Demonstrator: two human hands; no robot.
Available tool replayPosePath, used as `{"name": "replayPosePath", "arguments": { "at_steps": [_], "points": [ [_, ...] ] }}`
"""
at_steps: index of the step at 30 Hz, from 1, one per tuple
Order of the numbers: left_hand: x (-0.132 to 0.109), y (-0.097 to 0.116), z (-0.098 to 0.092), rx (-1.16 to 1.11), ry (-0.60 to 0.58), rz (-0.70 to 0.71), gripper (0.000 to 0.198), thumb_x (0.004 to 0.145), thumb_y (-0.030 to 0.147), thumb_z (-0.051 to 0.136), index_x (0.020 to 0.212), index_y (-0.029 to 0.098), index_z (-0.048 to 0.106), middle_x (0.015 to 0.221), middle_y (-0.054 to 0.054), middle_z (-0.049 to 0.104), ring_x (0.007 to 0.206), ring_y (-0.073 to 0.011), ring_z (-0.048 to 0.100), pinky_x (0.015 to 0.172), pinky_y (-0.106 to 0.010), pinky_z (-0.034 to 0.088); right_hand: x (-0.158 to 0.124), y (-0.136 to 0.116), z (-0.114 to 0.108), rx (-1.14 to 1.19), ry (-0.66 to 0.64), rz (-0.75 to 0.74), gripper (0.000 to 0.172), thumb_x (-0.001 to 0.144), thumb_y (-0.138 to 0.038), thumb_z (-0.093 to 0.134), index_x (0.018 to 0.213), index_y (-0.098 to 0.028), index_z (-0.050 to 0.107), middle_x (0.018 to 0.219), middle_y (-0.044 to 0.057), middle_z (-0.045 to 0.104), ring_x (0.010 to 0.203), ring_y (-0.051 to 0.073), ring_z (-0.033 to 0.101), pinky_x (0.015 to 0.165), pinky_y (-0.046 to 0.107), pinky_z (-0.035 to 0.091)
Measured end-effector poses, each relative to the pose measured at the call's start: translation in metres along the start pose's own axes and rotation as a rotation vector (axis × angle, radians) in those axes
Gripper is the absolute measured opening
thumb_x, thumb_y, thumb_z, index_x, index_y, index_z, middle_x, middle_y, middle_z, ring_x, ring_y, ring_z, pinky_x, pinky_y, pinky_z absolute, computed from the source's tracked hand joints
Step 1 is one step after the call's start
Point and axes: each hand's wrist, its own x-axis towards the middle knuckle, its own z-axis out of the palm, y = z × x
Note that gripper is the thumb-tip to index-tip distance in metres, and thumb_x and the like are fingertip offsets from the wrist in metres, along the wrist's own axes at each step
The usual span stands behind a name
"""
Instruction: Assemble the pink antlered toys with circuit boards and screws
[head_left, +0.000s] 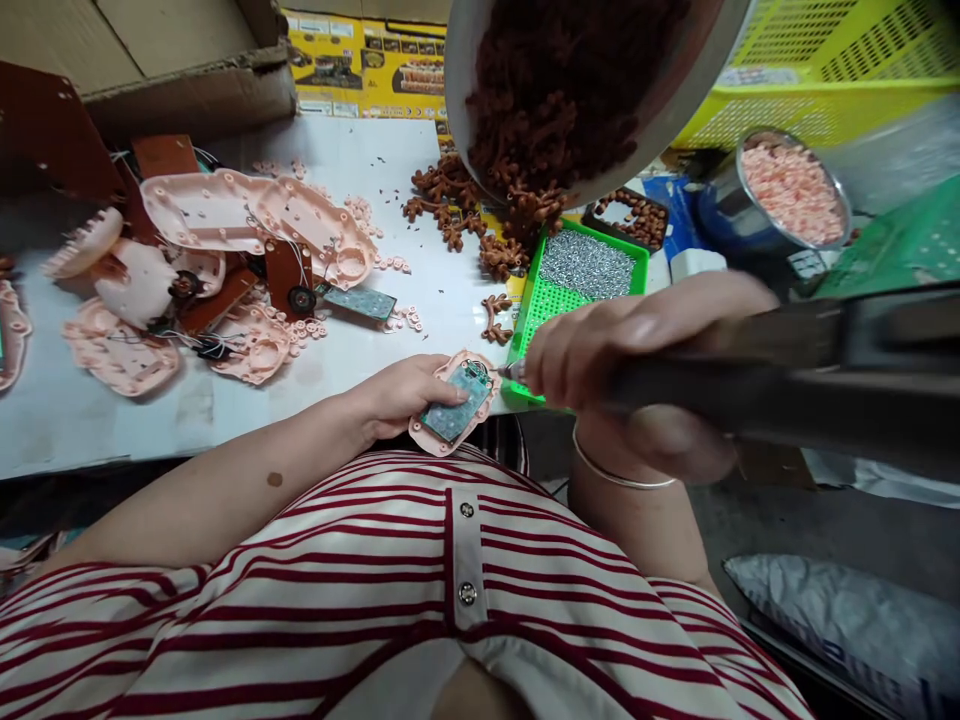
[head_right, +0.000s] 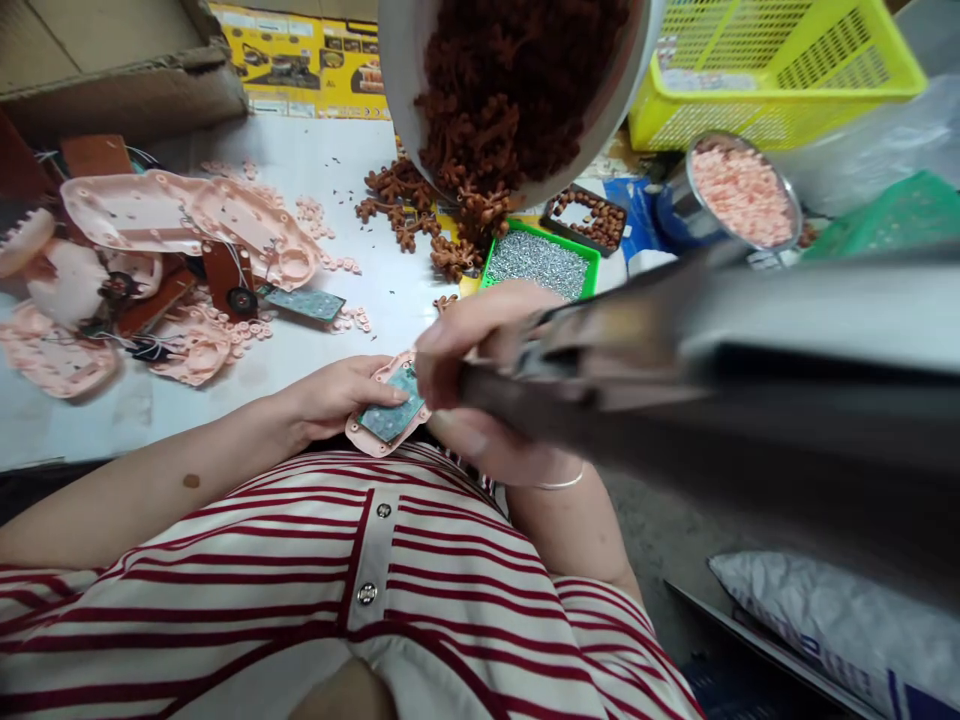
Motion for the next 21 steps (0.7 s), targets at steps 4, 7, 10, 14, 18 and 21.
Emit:
{"name": "replayPosePath", "arguments": {
  "at_steps": [4, 7, 10, 14, 18, 21],
  "points": [
    [0.000, -0.002, -0.002, -0.021, 0.010, 0.063, 0.040, 0.062, 0.018, 0.083, 0.098, 0.009, 0.069, 0.083, -0.011, 0.074, 0.067, -0.0186, 0.068, 0.065, -0.029, 0.054, 0.011, 0.005, -0.020, -0.097, 0.168, -0.242, 0.016, 0.080, -0.038, 0.075, 0.095, -0.033, 0.071, 0.050, -0.008, 0.048, 0.034, 0.012, 0.042, 0.031, 0.027, 0.037],
    [-0.001, -0.004, 0.000, -0.005, 0.045, 0.196, 0.055, 0.066, 0.021, 0.083, 0.117, 0.013, 0.064, 0.087, -0.009, 0.075, 0.073, -0.0201, 0.070, 0.067, -0.030, 0.055, 0.012, 0.023, -0.038, -0.179, 0.314, -0.261, 0.018, 0.078, -0.038, 0.075, 0.095, -0.034, 0.071, 0.050, -0.009, 0.046, 0.035, 0.013, 0.042, 0.034, 0.028, 0.034],
    [-0.001, -0.005, 0.002, 0.057, 0.070, 0.339, 0.057, 0.071, 0.023, 0.082, 0.125, 0.018, 0.063, 0.097, -0.007, 0.075, 0.083, -0.0200, 0.071, 0.076, -0.032, 0.055, 0.007, 0.033, -0.047, -0.219, 0.404, -0.229, 0.015, 0.081, -0.038, 0.072, 0.094, -0.032, 0.067, 0.051, -0.009, 0.044, 0.037, 0.013, 0.042, 0.040, 0.028, 0.036],
    [0.000, -0.006, 0.002, 0.211, 0.046, 0.497, 0.046, 0.077, 0.025, 0.080, 0.121, 0.018, 0.067, 0.113, -0.008, 0.075, 0.099, -0.0207, 0.069, 0.094, -0.034, 0.052, 0.001, 0.036, -0.052, -0.236, 0.429, -0.203, 0.019, 0.083, -0.041, 0.070, 0.098, -0.033, 0.061, 0.053, -0.010, 0.040, 0.038, 0.012, 0.042, 0.046, 0.029, 0.041],
    [0.001, -0.006, -0.001, 0.389, 0.024, 0.608, 0.043, 0.083, 0.027, 0.075, 0.124, 0.018, 0.066, 0.125, -0.010, 0.072, 0.114, -0.0235, 0.067, 0.103, -0.037, 0.049, -0.003, 0.039, -0.057, -0.253, 0.435, -0.153, 0.022, 0.085, -0.044, 0.068, 0.103, -0.033, 0.060, 0.057, -0.010, 0.042, 0.042, 0.014, 0.049, 0.053, 0.032, 0.048],
    [0.001, -0.006, -0.003, 0.511, 0.041, 0.675, 0.046, 0.086, 0.029, 0.071, 0.129, 0.017, 0.062, 0.132, -0.012, 0.070, 0.121, -0.0246, 0.066, 0.107, -0.038, 0.048, -0.004, 0.042, -0.059, -0.262, 0.452, -0.143, 0.023, 0.084, -0.045, 0.069, 0.101, -0.032, 0.061, 0.056, -0.010, 0.041, 0.041, 0.013, 0.047, 0.051, 0.032, 0.047]
  ]
}}
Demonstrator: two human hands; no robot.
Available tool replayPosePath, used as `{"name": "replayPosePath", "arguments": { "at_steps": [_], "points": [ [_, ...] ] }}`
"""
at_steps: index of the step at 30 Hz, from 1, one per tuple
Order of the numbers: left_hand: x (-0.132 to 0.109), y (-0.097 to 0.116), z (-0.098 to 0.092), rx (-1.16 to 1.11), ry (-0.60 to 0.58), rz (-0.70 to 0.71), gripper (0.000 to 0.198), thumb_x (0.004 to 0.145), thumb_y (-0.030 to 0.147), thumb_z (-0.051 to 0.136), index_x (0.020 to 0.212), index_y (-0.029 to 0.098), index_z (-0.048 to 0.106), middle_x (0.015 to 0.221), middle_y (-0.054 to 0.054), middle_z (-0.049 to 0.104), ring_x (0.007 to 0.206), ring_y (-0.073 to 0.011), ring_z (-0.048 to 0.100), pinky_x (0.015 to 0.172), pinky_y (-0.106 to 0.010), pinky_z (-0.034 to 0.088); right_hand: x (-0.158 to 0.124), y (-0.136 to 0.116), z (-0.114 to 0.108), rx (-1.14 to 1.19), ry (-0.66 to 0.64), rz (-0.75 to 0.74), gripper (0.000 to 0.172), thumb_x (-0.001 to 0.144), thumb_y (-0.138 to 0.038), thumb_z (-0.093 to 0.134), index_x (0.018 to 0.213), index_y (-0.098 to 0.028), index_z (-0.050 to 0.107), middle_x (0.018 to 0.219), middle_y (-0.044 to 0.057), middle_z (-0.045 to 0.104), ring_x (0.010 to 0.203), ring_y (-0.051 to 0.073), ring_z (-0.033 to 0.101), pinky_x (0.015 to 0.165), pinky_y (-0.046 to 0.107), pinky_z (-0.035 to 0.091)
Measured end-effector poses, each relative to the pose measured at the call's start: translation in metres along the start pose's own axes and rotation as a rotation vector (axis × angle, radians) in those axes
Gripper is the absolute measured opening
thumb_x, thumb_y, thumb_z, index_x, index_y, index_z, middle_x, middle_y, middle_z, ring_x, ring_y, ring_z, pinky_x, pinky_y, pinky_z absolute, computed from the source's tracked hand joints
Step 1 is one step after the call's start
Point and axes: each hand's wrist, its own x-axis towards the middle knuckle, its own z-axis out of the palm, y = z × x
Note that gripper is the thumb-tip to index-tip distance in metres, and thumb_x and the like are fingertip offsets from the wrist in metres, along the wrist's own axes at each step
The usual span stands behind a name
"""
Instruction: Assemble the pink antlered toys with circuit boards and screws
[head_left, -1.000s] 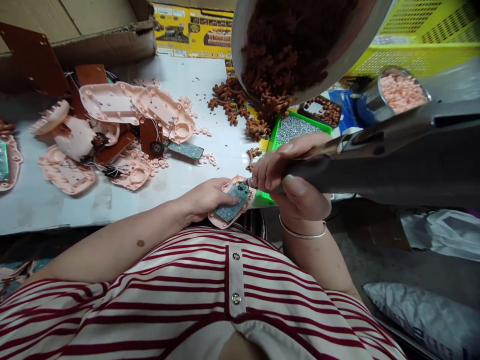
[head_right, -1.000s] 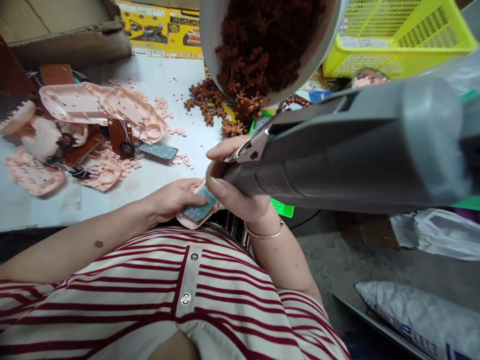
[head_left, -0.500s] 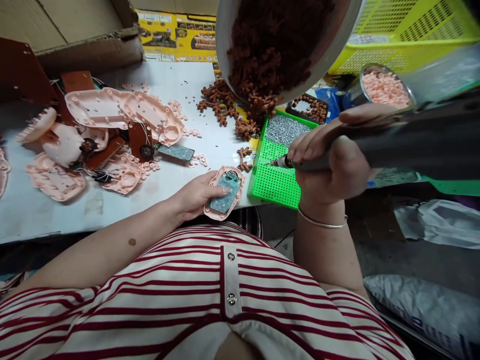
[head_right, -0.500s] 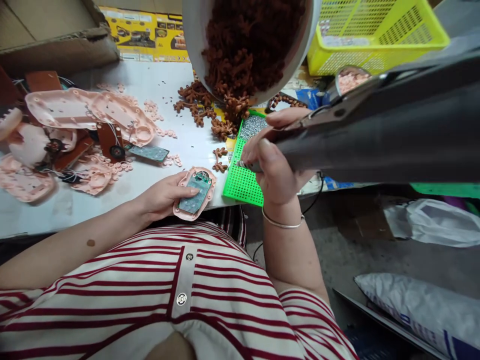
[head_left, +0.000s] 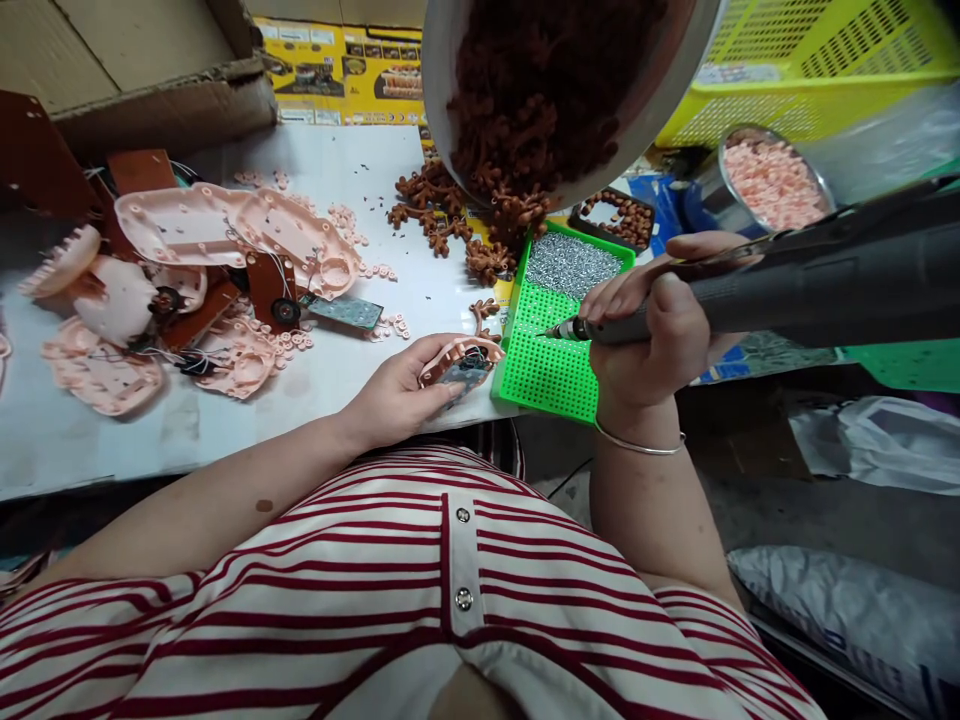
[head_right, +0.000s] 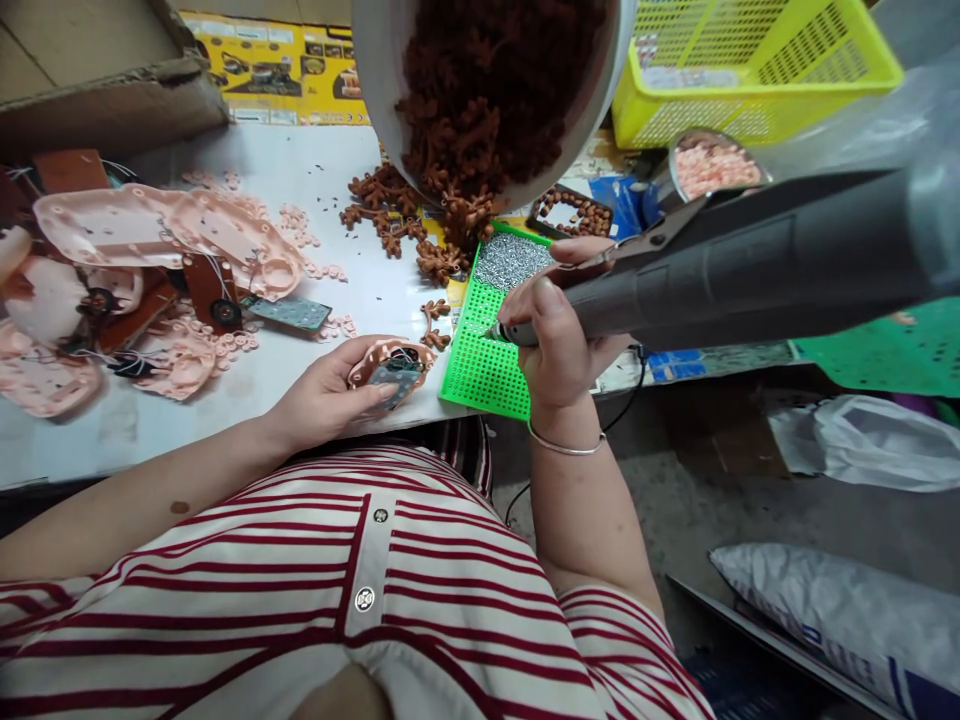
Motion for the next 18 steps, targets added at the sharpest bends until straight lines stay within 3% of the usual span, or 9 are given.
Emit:
{"name": "replayPosePath", "arguments": {
  "at_steps": [6, 10, 13, 18],
  "points": [
    [-0.0004, 0.0002, -0.0039, 0.265, -0.034, 0.191, 0.042, 0.092, 0.022, 0.062, 0.134, 0.019, 0.061, 0.138, -0.012, 0.068, 0.124, -0.0220, 0.065, 0.110, -0.036, 0.048, -0.0003, 0.0032, -0.0021, -0.074, 0.033, 0.008, 0.026, 0.082, -0.052, 0.067, 0.098, -0.032, 0.059, 0.056, -0.009, 0.039, 0.046, 0.017, 0.052, 0.056, 0.037, 0.052],
    [0.0001, 0.0028, -0.0061, 0.304, -0.067, 0.252, 0.041, 0.090, 0.019, 0.063, 0.131, 0.020, 0.064, 0.135, -0.011, 0.069, 0.122, -0.0210, 0.067, 0.107, -0.034, 0.050, 0.0017, -0.0001, -0.0021, -0.062, -0.007, -0.003, 0.025, 0.083, -0.051, 0.064, 0.098, -0.033, 0.056, 0.054, -0.010, 0.039, 0.040, 0.014, 0.046, 0.050, 0.033, 0.050],
    [0.0025, 0.0043, -0.0058, 0.153, -0.042, 0.119, 0.041, 0.086, 0.026, 0.071, 0.126, 0.020, 0.066, 0.130, -0.011, 0.072, 0.116, -0.0230, 0.068, 0.103, -0.035, 0.052, 0.0044, -0.0033, -0.0001, -0.064, -0.019, 0.007, 0.024, 0.081, -0.047, 0.066, 0.098, -0.033, 0.057, 0.054, -0.010, 0.042, 0.038, 0.014, 0.043, 0.045, 0.031, 0.045],
    [0.0091, 0.0050, -0.0006, -0.446, 0.043, -0.395, 0.057, 0.074, 0.027, 0.082, 0.126, 0.018, 0.061, 0.102, -0.009, 0.076, 0.084, -0.0212, 0.073, 0.078, -0.033, 0.058, 0.0052, 0.0026, 0.0041, -0.082, 0.013, -0.002, 0.024, 0.080, -0.048, 0.068, 0.095, -0.032, 0.058, 0.054, -0.009, 0.038, 0.038, 0.014, 0.040, 0.043, 0.031, 0.041]
  ]
}}
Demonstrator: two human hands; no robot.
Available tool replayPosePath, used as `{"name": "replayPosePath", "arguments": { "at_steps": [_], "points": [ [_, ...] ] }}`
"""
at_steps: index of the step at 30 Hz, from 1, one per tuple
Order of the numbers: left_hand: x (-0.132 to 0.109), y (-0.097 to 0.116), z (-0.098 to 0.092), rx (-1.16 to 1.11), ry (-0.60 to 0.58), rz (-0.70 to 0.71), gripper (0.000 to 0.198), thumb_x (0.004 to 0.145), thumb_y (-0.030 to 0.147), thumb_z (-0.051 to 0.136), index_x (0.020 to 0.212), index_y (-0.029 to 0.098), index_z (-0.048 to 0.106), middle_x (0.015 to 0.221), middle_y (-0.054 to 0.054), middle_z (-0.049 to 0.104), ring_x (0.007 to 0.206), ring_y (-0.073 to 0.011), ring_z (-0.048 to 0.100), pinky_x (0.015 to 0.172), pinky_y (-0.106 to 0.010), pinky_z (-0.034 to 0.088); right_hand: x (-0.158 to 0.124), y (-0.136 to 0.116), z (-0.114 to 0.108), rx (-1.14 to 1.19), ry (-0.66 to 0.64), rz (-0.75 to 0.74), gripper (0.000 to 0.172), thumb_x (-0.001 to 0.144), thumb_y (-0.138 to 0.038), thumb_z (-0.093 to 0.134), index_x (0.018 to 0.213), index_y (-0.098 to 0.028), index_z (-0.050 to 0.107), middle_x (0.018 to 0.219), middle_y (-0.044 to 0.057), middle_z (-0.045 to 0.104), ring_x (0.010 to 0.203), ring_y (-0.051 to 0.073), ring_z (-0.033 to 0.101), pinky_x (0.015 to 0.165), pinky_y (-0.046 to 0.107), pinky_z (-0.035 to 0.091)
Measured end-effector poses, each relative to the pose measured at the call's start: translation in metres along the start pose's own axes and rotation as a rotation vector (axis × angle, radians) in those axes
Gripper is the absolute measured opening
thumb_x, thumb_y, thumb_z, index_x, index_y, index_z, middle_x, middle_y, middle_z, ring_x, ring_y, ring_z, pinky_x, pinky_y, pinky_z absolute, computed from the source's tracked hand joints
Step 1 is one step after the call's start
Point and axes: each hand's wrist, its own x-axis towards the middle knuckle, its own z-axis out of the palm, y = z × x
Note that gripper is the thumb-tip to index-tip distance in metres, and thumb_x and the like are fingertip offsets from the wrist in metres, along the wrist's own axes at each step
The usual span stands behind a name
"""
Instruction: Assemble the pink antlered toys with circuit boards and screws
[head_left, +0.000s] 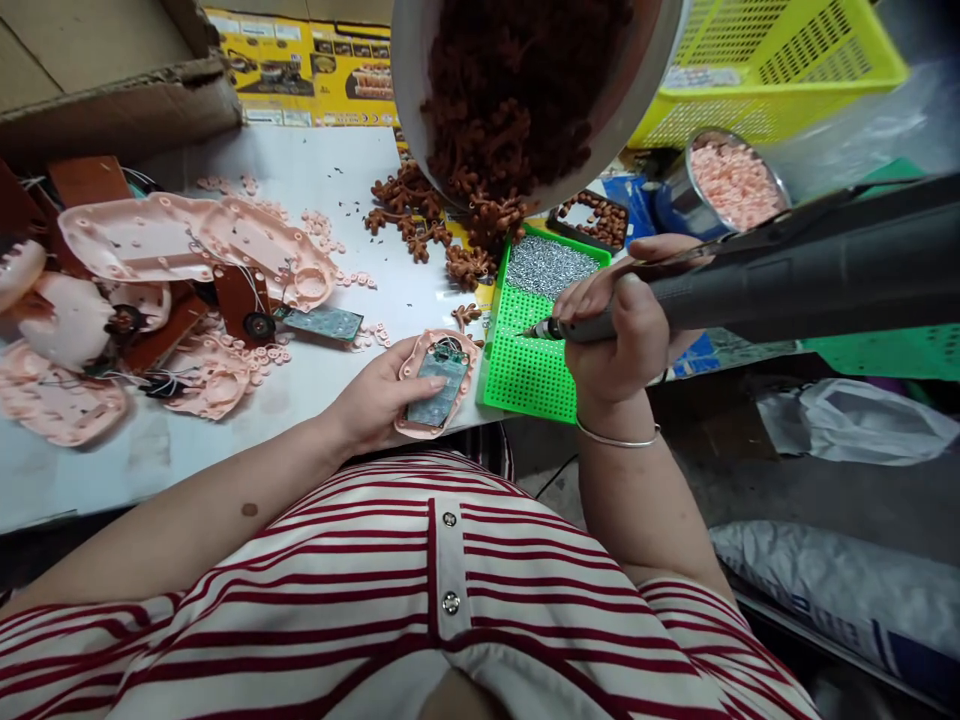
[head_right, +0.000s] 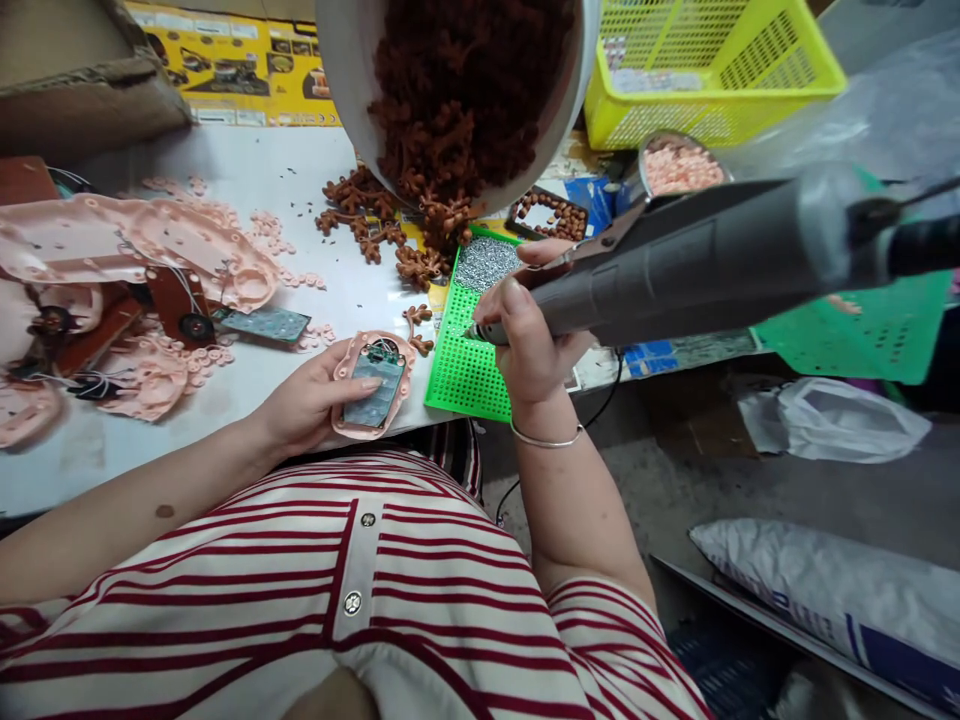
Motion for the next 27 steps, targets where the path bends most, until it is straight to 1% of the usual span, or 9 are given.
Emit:
{"name": "replayPosePath", "arguments": {
  "at_steps": [2, 5, 8, 11, 13, 16, 20, 24, 27],
  "points": [
    [0.002, 0.000, 0.002, -0.098, 0.037, -0.096, 0.058, 0.070, 0.022, 0.084, 0.124, 0.017, 0.061, 0.096, -0.009, 0.076, 0.081, -0.0224, 0.074, 0.074, -0.033, 0.058, -0.002, 0.007, 0.001, -0.043, 0.003, 0.013, 0.025, 0.081, -0.051, 0.066, 0.096, -0.033, 0.057, 0.057, -0.008, 0.038, 0.042, 0.016, 0.045, 0.048, 0.034, 0.045],
    [0.003, 0.001, 0.003, -0.124, 0.066, -0.127, 0.053, 0.070, 0.017, 0.082, 0.119, 0.015, 0.063, 0.091, -0.009, 0.075, 0.078, -0.0233, 0.074, 0.071, -0.034, 0.059, -0.005, 0.016, 0.000, -0.124, 0.003, 0.042, 0.032, 0.082, -0.060, 0.063, 0.099, -0.034, 0.056, 0.062, -0.006, 0.040, 0.046, 0.018, 0.048, 0.052, 0.038, 0.048],
    [0.005, 0.001, 0.004, -0.141, 0.081, -0.125, 0.049, 0.071, 0.015, 0.081, 0.117, 0.012, 0.064, 0.089, -0.010, 0.075, 0.076, -0.0223, 0.073, 0.071, -0.034, 0.059, -0.005, 0.022, 0.001, -0.113, -0.017, 0.066, 0.033, 0.081, -0.062, 0.064, 0.099, -0.034, 0.058, 0.062, -0.006, 0.041, 0.043, 0.016, 0.046, 0.048, 0.036, 0.046],
    [0.006, 0.002, 0.003, -0.152, 0.085, -0.120, 0.048, 0.072, 0.015, 0.081, 0.116, 0.012, 0.065, 0.089, -0.010, 0.076, 0.076, -0.0215, 0.072, 0.072, -0.033, 0.059, -0.004, 0.024, 0.004, -0.035, -0.037, 0.020, 0.027, 0.081, -0.054, 0.069, 0.098, -0.034, 0.061, 0.057, -0.008, 0.040, 0.040, 0.014, 0.041, 0.042, 0.032, 0.040],
    [0.007, 0.002, 0.002, -0.158, 0.093, -0.112, 0.045, 0.071, 0.015, 0.081, 0.113, 0.011, 0.066, 0.089, -0.010, 0.076, 0.076, -0.0205, 0.072, 0.072, -0.032, 0.059, -0.004, 0.026, 0.005, -0.005, -0.043, -0.010, 0.024, 0.083, -0.048, 0.071, 0.098, -0.033, 0.062, 0.055, -0.009, 0.042, 0.039, 0.014, 0.040, 0.041, 0.030, 0.038],
    [0.007, 0.002, 0.001, -0.170, 0.097, -0.099, 0.042, 0.070, 0.015, 0.082, 0.110, 0.011, 0.067, 0.091, -0.010, 0.076, 0.076, -0.0197, 0.072, 0.073, -0.032, 0.059, -0.007, 0.033, 0.003, -0.021, -0.057, 0.021, 0.025, 0.085, -0.051, 0.069, 0.100, -0.032, 0.063, 0.056, -0.008, 0.043, 0.040, 0.014, 0.045, 0.045, 0.032, 0.044],
    [0.008, 0.004, 0.002, -0.208, 0.087, -0.072, 0.046, 0.072, 0.014, 0.080, 0.116, 0.014, 0.066, 0.098, -0.010, 0.077, 0.079, -0.0194, 0.072, 0.075, -0.032, 0.059, -0.012, 0.040, -0.001, -0.042, -0.060, 0.056, 0.030, 0.086, -0.057, 0.068, 0.103, -0.033, 0.063, 0.060, -0.007, 0.043, 0.044, 0.016, 0.049, 0.052, 0.035, 0.049],
    [0.009, 0.006, 0.002, -0.244, 0.089, -0.047, 0.043, 0.074, 0.018, 0.081, 0.115, 0.013, 0.066, 0.099, -0.010, 0.077, 0.081, -0.0189, 0.072, 0.077, -0.031, 0.058, -0.013, 0.039, 0.000, -0.098, -0.043, 0.049, 0.028, 0.086, -0.059, 0.067, 0.099, -0.035, 0.062, 0.061, -0.007, 0.042, 0.044, 0.016, 0.046, 0.051, 0.035, 0.046],
    [0.009, 0.007, 0.000, -0.231, 0.044, -0.056, 0.041, 0.071, 0.018, 0.084, 0.108, 0.012, 0.068, 0.097, -0.010, 0.076, 0.079, -0.0185, 0.071, 0.077, -0.031, 0.058, -0.009, 0.028, 0.004, -0.097, -0.009, 0.021, 0.026, 0.083, -0.056, 0.070, 0.098, -0.037, 0.061, 0.061, -0.006, 0.043, 0.042, 0.015, 0.042, 0.046, 0.034, 0.042]
  ]
}}
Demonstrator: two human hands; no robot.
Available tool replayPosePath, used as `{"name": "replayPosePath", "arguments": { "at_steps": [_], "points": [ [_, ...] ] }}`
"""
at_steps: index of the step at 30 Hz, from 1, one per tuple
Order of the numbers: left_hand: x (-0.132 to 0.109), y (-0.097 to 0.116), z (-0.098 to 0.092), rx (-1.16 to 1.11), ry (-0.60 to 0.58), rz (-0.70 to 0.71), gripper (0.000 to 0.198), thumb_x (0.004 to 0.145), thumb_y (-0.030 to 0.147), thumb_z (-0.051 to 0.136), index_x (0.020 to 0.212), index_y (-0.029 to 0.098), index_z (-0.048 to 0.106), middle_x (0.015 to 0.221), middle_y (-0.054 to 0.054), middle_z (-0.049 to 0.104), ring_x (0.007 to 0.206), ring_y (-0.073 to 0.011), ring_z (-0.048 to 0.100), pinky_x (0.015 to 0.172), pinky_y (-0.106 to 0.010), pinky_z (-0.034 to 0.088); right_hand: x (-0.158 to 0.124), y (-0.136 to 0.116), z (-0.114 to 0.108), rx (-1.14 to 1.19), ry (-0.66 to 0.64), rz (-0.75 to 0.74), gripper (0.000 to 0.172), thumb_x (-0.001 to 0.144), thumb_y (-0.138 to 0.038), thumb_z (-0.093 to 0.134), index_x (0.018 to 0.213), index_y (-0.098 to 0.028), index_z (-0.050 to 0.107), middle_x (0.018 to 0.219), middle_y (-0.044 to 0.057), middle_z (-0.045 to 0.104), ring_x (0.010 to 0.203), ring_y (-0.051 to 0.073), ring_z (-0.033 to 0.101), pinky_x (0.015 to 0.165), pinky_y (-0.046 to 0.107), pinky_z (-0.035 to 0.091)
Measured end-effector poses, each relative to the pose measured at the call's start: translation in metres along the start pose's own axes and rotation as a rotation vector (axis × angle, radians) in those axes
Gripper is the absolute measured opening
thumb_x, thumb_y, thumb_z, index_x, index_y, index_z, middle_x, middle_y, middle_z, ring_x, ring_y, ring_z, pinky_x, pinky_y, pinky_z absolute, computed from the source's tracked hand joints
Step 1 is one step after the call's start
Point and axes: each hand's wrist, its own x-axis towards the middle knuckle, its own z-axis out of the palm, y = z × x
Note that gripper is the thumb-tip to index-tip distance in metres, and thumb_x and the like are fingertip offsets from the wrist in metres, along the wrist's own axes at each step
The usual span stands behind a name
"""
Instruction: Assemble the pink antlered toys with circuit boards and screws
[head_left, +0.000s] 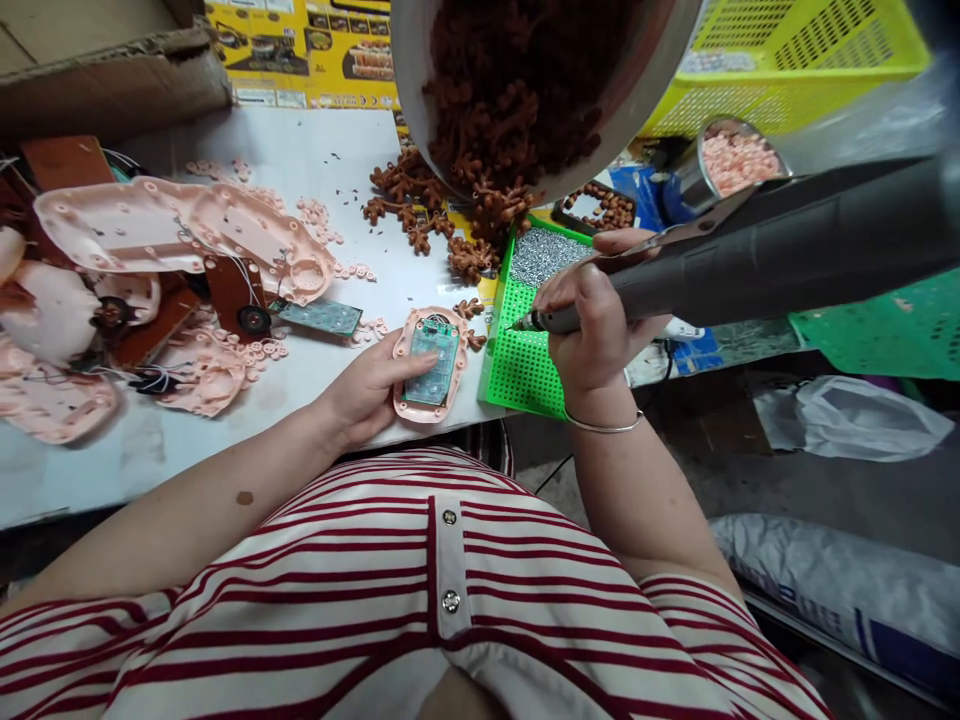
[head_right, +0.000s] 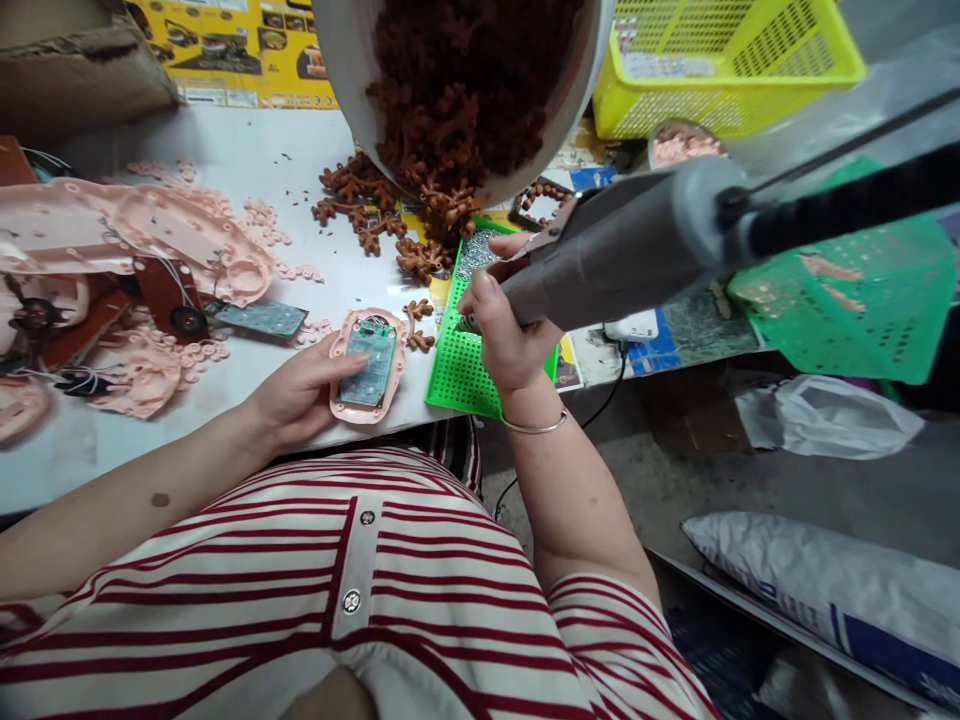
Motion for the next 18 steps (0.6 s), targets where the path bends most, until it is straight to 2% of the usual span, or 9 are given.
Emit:
{"name": "replayPosePath", "arguments": {
  "at_steps": [4, 8, 10, 13, 18],
  "points": [
    [0.001, -0.002, -0.001, 0.053, -0.001, 0.024, 0.047, 0.062, 0.010, 0.086, 0.105, 0.012, 0.068, 0.094, -0.008, 0.076, 0.079, -0.0182, 0.070, 0.078, -0.031, 0.056, 0.002, -0.035, 0.004, 0.145, 0.054, -0.065, 0.017, 0.085, -0.042, 0.067, 0.100, -0.036, 0.065, 0.056, -0.007, 0.043, 0.041, 0.014, 0.042, 0.043, 0.031, 0.041],
    [0.004, -0.006, 0.000, 0.068, 0.049, 0.078, 0.048, 0.060, 0.007, 0.083, 0.105, 0.011, 0.067, 0.093, -0.007, 0.075, 0.080, -0.0177, 0.069, 0.079, -0.031, 0.055, -0.010, -0.078, 0.007, 0.297, -0.061, 0.044, 0.016, 0.084, -0.041, 0.070, 0.099, -0.035, 0.071, 0.056, -0.007, 0.046, 0.042, 0.012, 0.045, 0.043, 0.030, 0.046],
    [0.005, -0.007, 0.001, 0.080, 0.066, 0.104, 0.047, 0.060, 0.007, 0.082, 0.103, 0.012, 0.066, 0.091, -0.006, 0.074, 0.079, -0.0175, 0.069, 0.078, -0.031, 0.055, -0.019, -0.091, 0.010, 0.337, -0.127, 0.077, 0.018, 0.083, -0.041, 0.071, 0.100, -0.035, 0.072, 0.054, -0.007, 0.045, 0.040, 0.013, 0.044, 0.041, 0.030, 0.046],
    [0.005, -0.008, 0.002, 0.085, 0.071, 0.131, 0.046, 0.058, 0.006, 0.080, 0.100, 0.013, 0.064, 0.087, -0.004, 0.072, 0.077, -0.0171, 0.067, 0.077, -0.030, 0.054, -0.033, -0.095, 0.016, 0.333, -0.193, 0.092, 0.018, 0.083, -0.043, 0.072, 0.100, -0.037, 0.069, 0.051, -0.008, 0.047, 0.037, 0.014, 0.043, 0.038, 0.030, 0.046],
    [0.004, -0.008, 0.003, 0.096, 0.054, 0.146, 0.046, 0.058, 0.006, 0.079, 0.100, 0.013, 0.063, 0.087, -0.004, 0.072, 0.079, -0.0182, 0.067, 0.078, -0.031, 0.053, -0.042, -0.081, 0.023, 0.337, -0.297, 0.055, 0.015, 0.086, -0.045, 0.069, 0.098, -0.038, 0.062, 0.050, -0.010, 0.048, 0.035, 0.013, 0.043, 0.035, 0.027, 0.043]
  ]
}}
